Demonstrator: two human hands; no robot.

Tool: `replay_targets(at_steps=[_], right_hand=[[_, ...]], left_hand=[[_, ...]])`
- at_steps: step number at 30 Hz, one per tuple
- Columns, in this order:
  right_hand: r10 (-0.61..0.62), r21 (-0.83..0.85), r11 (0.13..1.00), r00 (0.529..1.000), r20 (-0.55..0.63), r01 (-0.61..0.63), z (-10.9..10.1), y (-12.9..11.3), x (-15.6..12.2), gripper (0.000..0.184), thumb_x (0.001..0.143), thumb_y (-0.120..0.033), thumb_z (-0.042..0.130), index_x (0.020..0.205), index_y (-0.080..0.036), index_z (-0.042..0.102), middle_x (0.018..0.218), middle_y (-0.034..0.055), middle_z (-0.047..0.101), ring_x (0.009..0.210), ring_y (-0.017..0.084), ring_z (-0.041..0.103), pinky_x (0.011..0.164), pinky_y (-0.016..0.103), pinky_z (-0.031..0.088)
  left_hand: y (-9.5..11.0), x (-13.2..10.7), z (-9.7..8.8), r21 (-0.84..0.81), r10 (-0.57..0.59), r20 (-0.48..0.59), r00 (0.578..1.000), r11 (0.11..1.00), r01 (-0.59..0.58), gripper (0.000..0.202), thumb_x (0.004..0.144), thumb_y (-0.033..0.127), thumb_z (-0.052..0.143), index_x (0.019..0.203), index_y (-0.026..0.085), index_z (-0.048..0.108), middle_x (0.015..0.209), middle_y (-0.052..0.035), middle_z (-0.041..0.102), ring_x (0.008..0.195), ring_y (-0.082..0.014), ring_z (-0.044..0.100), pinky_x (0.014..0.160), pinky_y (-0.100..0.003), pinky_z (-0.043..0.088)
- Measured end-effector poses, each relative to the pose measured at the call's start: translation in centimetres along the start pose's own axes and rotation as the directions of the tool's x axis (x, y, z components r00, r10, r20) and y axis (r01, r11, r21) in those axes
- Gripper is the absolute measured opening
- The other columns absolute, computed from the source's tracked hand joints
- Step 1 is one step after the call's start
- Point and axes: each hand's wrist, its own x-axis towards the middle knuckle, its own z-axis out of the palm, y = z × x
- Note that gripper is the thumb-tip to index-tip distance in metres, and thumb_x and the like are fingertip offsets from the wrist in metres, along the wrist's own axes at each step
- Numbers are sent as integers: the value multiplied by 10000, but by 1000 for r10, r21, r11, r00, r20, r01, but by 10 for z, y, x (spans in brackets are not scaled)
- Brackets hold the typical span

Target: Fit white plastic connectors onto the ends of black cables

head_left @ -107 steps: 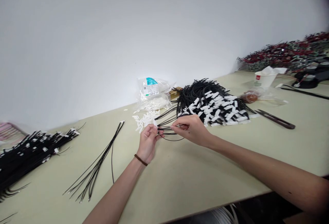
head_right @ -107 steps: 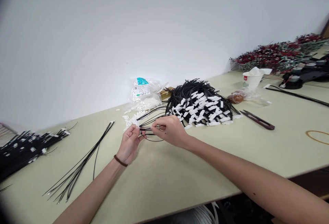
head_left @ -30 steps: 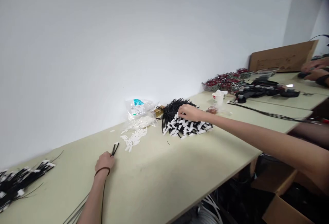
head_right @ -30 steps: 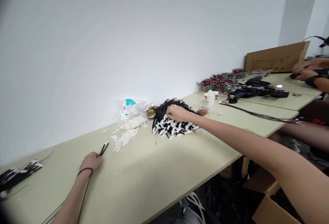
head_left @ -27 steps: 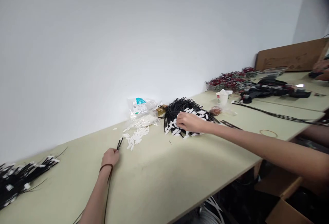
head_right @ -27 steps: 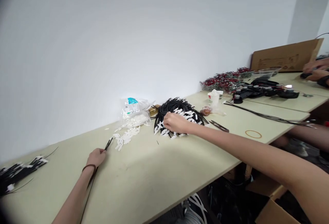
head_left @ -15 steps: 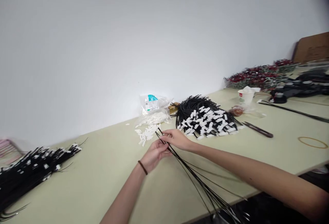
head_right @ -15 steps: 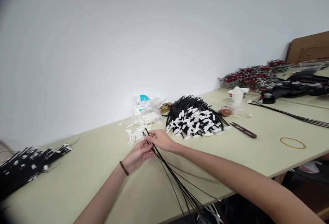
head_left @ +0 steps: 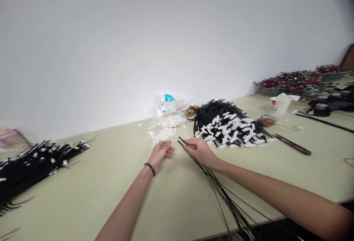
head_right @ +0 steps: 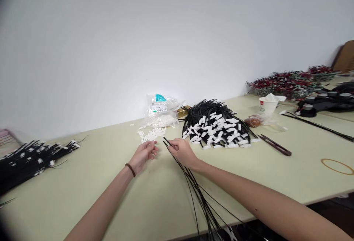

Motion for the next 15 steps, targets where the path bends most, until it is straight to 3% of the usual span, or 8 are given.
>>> replay_targets(at_steps=[4, 7, 10, 15], right_hand=[[-93, -310, 946, 995, 24, 96, 10, -7, -13, 173, 788, -164, 466, 794, -183, 638, 671, 20, 499, 617, 128, 424, 586, 238, 296], [-110, -540, 828, 988, 107, 150, 21, -15, -23, 230, 773, -116, 453, 892, -194, 634, 771, 41, 572, 636, 132, 483, 561, 234, 285], [-116, -471, 867, 984, 134, 166, 25, -17, -20, 200, 814, -197, 465, 845, -203, 662, 734, 29, 607, 638, 128, 513, 571, 224, 318], [-104, -425, 897, 992, 66, 123, 14, -2, 20, 234, 819, -202, 465, 887, -138, 680, 801, 64, 646, 696, 145, 554, 659, 244, 395]], left_hand=[[2, -1, 0, -83, -129, 154, 980, 986, 143, 410, 804, 490, 478, 853, 98, 588, 654, -64, 627, 556, -114, 584, 541, -228, 459], [-1, 0, -4, -7, -194, 254, 948, 979, 202, 305, 758, 389, 596, 844, 98, 622, 703, -80, 657, 620, -130, 616, 617, -236, 483], [-3, 3, -15, 56, -207, 340, 917, 978, 200, 272, 673, 223, 704, 916, 118, 640, 768, -81, 679, 660, -128, 623, 712, -258, 484], [-3, 4, -31, 135, -230, 465, 855, 973, 188, 363, 642, 268, 728, 969, 137, 639, 794, -81, 677, 682, -141, 632, 695, -269, 478]])
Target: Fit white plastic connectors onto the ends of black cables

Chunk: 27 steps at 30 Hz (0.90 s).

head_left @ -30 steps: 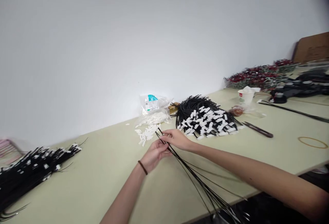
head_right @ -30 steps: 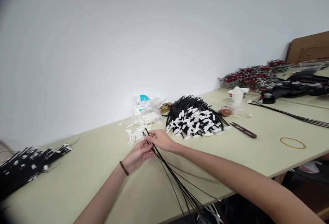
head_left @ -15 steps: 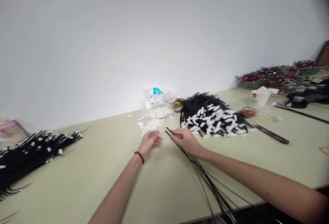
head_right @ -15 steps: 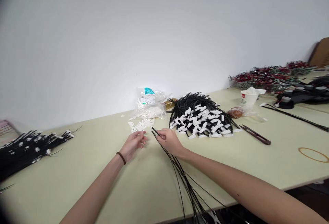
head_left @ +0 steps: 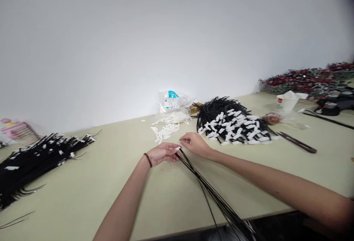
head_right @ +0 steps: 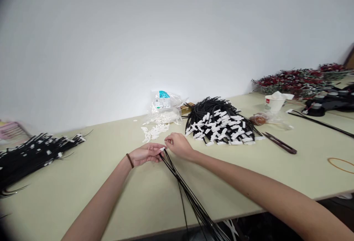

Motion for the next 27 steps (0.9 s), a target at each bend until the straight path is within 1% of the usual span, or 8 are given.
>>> replay_targets(at_steps=[4, 7, 10, 12, 15, 20, 23, 27], right_hand=[[-105, -34, 994, 992, 62, 107, 12, 12, 38, 240, 785, -100, 485, 945, -127, 661, 918, 76, 641, 820, 151, 569, 768, 248, 409], [-175, -57, 981, 977, 119, 183, 29, 11, 59, 218, 769, -92, 529, 947, -133, 646, 974, 72, 627, 920, 154, 551, 843, 251, 389], [-168, -101, 978, 976, 138, 183, 45, 12, 71, 151, 771, -124, 551, 901, -108, 627, 955, 93, 610, 916, 171, 540, 822, 267, 393], [-150, -130, 977, 977, 149, 170, 51, 14, 73, 130, 778, -128, 541, 889, -105, 604, 926, 91, 598, 882, 172, 536, 776, 263, 400], [-140, -161, 972, 974, 176, 169, 54, 16, 71, 128, 798, -122, 510, 912, -122, 569, 909, 74, 582, 857, 165, 528, 735, 251, 401], [-127, -182, 971, 978, 167, 157, 50, 11, 69, 174, 811, -146, 518, 985, -139, 520, 1069, 109, 510, 955, 196, 491, 765, 281, 400], [-112, -140, 981, 980, 162, 135, 51, 9, 72, 111, 800, -149, 539, 910, -144, 531, 1040, 101, 520, 968, 198, 482, 795, 290, 395], [-79, -11, 997, 989, 125, 81, 50, 14, 68, 60, 789, -143, 539, 848, -143, 529, 969, 92, 550, 940, 193, 496, 802, 296, 388]], left_hand=[[2, -4, 0, 27, 21, 92, 996, 999, -23, 328, 635, 269, 730, 920, 132, 645, 851, -100, 680, 814, -183, 641, 780, -302, 476], [4, -6, 4, 16, 24, 85, 996, 1000, -26, 291, 646, 274, 720, 886, 125, 649, 849, -103, 679, 839, -190, 641, 834, -317, 464], [5, -6, 5, 8, 17, 54, 998, 1000, -17, 275, 668, 314, 700, 859, 121, 655, 780, -80, 670, 776, -169, 645, 802, -299, 477], [5, -5, 5, 3, 5, 42, 999, 1000, -5, 280, 686, 347, 679, 847, 119, 657, 739, -67, 662, 734, -156, 642, 772, -286, 485], [4, -4, 4, -1, -13, 31, 999, 1000, 13, 288, 705, 374, 656, 834, 117, 661, 706, -63, 658, 701, -153, 639, 751, -288, 491], [2, -1, 2, 22, -28, 18, 999, 999, 28, 306, 709, 386, 648, 846, 113, 664, 703, -69, 665, 702, -175, 652, 733, -295, 495], [2, -1, 2, 38, -32, 18, 999, 999, 32, 323, 717, 392, 639, 869, 108, 661, 722, -78, 669, 731, -185, 659, 713, -281, 496], [4, -3, 4, 64, -33, 32, 999, 997, 31, 321, 703, 387, 654, 865, 110, 658, 741, -86, 675, 751, -191, 662, 712, -273, 491]])
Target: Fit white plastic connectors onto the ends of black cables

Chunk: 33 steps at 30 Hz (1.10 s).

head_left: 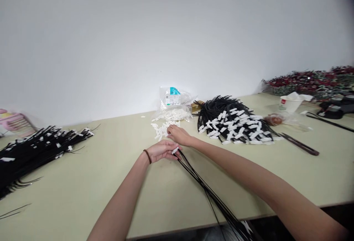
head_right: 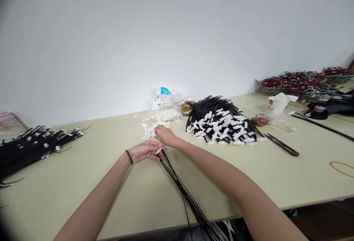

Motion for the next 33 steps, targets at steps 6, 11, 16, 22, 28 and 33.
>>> replay_targets(at_steps=[6, 11, 16, 22, 28, 33], right_hand=[[122, 326, 940, 991, -53, -98, -23, 8, -49, 147, 853, -275, 438, 865, -145, 504, 745, 28, 579, 700, 124, 545, 665, 239, 417], [239, 539, 821, 971, -22, -191, -44, 0, -88, 313, 832, -439, 415, 780, -143, 501, 588, -12, 516, 498, 87, 451, 475, 204, 357], [295, 639, 740, 955, -28, -210, -55, -9, -93, 396, 744, -535, 521, 634, -157, 473, 519, -35, 465, 465, 70, 401, 456, 202, 318], [295, 668, 718, 955, -38, -195, -55, -11, -95, 402, 704, -534, 580, 603, -151, 510, 504, -34, 476, 475, 72, 412, 477, 208, 320], [289, 711, 679, 957, -30, -183, -49, -15, -96, 362, 728, -495, 587, 637, -151, 518, 525, -22, 526, 483, 80, 451, 482, 206, 359], [97, 471, 880, 951, -292, 55, -50, -8, -101, 207, 829, -366, 527, 890, -168, 528, 653, 5, 614, 546, 97, 526, 523, 209, 402]], left_hand=[[3, 0, 2, 0, -10, -1, 1000, 1000, 10, 301, 674, 374, 680, 810, 107, 655, 728, -88, 675, 731, -179, 651, 715, -278, 479], [2, 5, 7, -13, 35, -70, 997, 999, -36, 310, 665, 378, 683, 807, 104, 659, 685, -61, 652, 677, -144, 610, 686, -266, 459], [1, 10, 22, -18, 90, -52, 995, 996, -91, 345, 686, 421, 655, 818, 102, 657, 659, -47, 623, 662, -135, 575, 642, -252, 414], [1, 10, 32, -13, 132, -50, 990, 991, -133, 366, 691, 476, 628, 769, 119, 627, 654, -39, 598, 644, -130, 549, 602, -242, 380], [1, 10, 35, 11, 157, -64, 985, 988, -157, 344, 661, 460, 661, 755, 133, 610, 673, -27, 570, 645, -129, 550, 580, -233, 368], [-1, 13, 34, -39, 168, -153, 974, 984, -176, 287, 671, 408, 669, 692, 144, 558, 653, -6, 543, 619, -109, 538, 567, -216, 358]])
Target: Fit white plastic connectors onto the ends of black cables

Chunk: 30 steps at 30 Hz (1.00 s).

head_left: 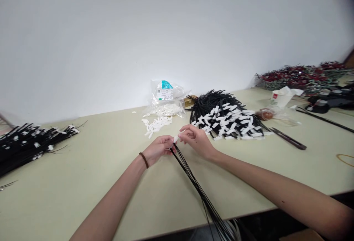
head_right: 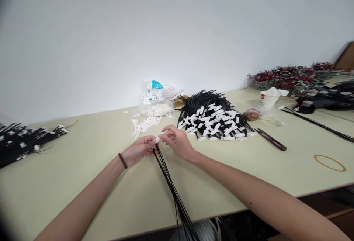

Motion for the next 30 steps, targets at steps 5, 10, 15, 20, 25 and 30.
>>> replay_targets(at_steps=[5, 10, 15, 20, 25, 30], right_hand=[[-578, -498, 633, 790, 205, 593, -7, 9, -2, 105, 864, -180, 477, 856, -188, 582, 777, 24, 624, 683, 108, 544, 585, 213, 388], [-698, -601, 420, 665, 265, 680, -6, 9, 0, 85, 843, -145, 514, 894, -170, 577, 787, 16, 633, 637, 103, 517, 571, 225, 382], [-715, -622, 401, 655, 247, 673, -5, 5, -1, 95, 840, -139, 522, 918, -163, 570, 781, 23, 637, 648, 110, 524, 582, 233, 393], [-708, -622, 454, 682, 183, 638, -3, 4, -2, 58, 832, -146, 535, 877, -163, 569, 746, 18, 629, 627, 109, 506, 569, 232, 384], [-698, -605, 512, 706, 121, 610, 0, 6, -4, 77, 833, -147, 517, 877, -179, 571, 752, 23, 626, 638, 111, 518, 575, 232, 393], [-614, -491, 677, 789, 35, 548, 2, 1, -4, 133, 844, -142, 476, 911, -197, 577, 796, 43, 630, 716, 129, 558, 627, 247, 443]], left_hand=[[-1, 2, -2, -70, 36, 0, 999, 997, -36, 278, 689, 394, 657, 705, 156, 516, 680, -6, 539, 651, -109, 528, 610, -224, 390], [-1, 1, 3, -116, 44, 19, 999, 992, -41, 264, 692, 370, 664, 729, 159, 509, 687, 0, 528, 651, -103, 520, 608, -221, 399], [-1, 1, 6, -134, 78, 31, 996, 988, -73, 246, 713, 360, 647, 746, 160, 509, 680, 5, 530, 635, -97, 516, 612, -224, 404], [-2, 2, 8, -157, 105, 22, 994, 982, -100, 246, 732, 371, 627, 753, 157, 508, 693, 2, 529, 638, -93, 503, 624, -227, 408], [-5, 3, 13, -234, 127, 2, 992, 964, -123, 267, 715, 375, 647, 732, 164, 484, 668, 14, 506, 618, -86, 483, 610, -218, 405], [-6, 5, 16, -317, 119, -20, 993, 941, -119, 301, 670, 376, 690, 714, 166, 478, 676, 13, 515, 627, -92, 501, 624, -228, 416]])
